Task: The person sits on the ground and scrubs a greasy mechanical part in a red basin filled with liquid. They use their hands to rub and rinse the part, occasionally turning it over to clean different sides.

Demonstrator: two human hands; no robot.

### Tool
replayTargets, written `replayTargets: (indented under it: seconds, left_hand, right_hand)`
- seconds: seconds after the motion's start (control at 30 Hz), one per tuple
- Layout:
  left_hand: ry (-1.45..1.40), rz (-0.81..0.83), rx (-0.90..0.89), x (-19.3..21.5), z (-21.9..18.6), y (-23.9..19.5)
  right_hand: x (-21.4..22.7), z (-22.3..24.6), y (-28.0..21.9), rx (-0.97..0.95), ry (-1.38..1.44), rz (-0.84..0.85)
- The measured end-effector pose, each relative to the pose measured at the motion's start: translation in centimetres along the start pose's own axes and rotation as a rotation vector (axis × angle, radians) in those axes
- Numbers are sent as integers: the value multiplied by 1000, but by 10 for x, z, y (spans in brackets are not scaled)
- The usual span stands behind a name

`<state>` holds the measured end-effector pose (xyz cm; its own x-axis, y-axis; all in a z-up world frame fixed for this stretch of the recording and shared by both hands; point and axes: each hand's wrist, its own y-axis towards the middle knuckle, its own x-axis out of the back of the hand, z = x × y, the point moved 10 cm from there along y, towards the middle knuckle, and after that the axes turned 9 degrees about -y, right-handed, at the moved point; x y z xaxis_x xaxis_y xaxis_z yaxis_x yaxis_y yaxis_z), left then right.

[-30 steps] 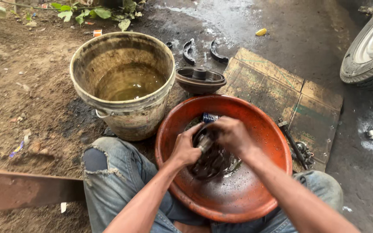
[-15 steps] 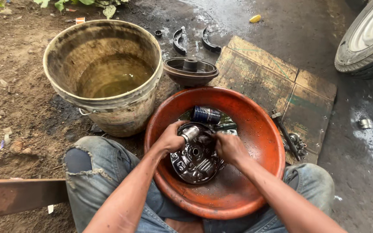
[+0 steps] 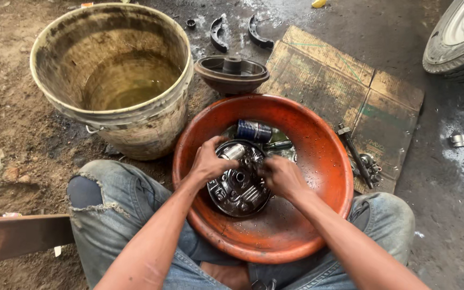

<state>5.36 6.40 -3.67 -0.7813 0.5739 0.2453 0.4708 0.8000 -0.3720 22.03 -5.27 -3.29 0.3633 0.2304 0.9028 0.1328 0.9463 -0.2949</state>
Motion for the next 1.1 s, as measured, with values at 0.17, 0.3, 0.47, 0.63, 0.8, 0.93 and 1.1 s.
replayTargets:
  seconds: [0.17, 0.3, 0.47, 0.63, 0.8, 0.93, 1.1]
  left_hand:
    - [33, 3, 11, -4, -14, -6]
    - [89, 14, -98, -5, -26, -11]
    - [58, 32, -160, -14, -28, -5]
    - [103, 35, -218, -17, -28, -6]
    - [162, 58, -226, -14, -41, -14]
    - [250, 81, -249, -17, -60, -29]
    - [288, 64, -334, -18, -79, -31]
  right_hand:
    - [-16, 40, -37, 104, 225, 139]
    - [-16, 62, -35, 179, -102, 62]
    - [13, -2, -19, -116, 254, -60]
    - [0, 8, -23, -50, 173, -109]
    - [-18, 45, -34, 366, 156, -30]
    - [-20, 16, -28, 146, 307, 28]
    - [-27, 42, -35, 305, 289, 113]
